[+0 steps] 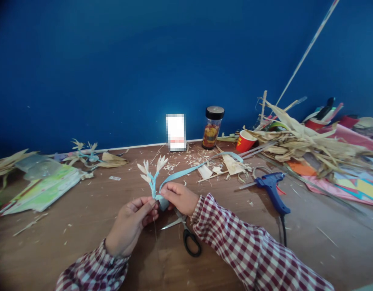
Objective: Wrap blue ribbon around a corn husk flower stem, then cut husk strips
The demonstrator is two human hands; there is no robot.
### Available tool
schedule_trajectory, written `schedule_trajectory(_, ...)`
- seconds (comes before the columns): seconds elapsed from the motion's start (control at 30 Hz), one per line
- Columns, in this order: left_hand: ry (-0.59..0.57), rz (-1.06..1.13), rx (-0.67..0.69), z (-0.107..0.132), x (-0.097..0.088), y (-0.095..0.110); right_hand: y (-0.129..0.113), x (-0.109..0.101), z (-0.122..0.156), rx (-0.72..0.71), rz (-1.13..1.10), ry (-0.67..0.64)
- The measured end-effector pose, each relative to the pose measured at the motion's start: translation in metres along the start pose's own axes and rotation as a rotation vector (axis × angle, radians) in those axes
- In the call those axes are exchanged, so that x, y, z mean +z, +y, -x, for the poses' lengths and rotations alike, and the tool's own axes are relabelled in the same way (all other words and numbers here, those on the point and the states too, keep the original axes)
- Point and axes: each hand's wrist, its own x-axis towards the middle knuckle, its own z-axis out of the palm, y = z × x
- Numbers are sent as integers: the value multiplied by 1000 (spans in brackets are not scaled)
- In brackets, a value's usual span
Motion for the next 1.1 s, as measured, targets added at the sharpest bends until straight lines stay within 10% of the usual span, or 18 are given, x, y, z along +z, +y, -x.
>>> schedule_trajectory(0.33,-79,-50,10,1,-1,1,1,-4,1,72,111,-100)
schedule_trajectory(1.1,73,-195,63,-3,-4,-8,-4,14,6,-13,473,261)
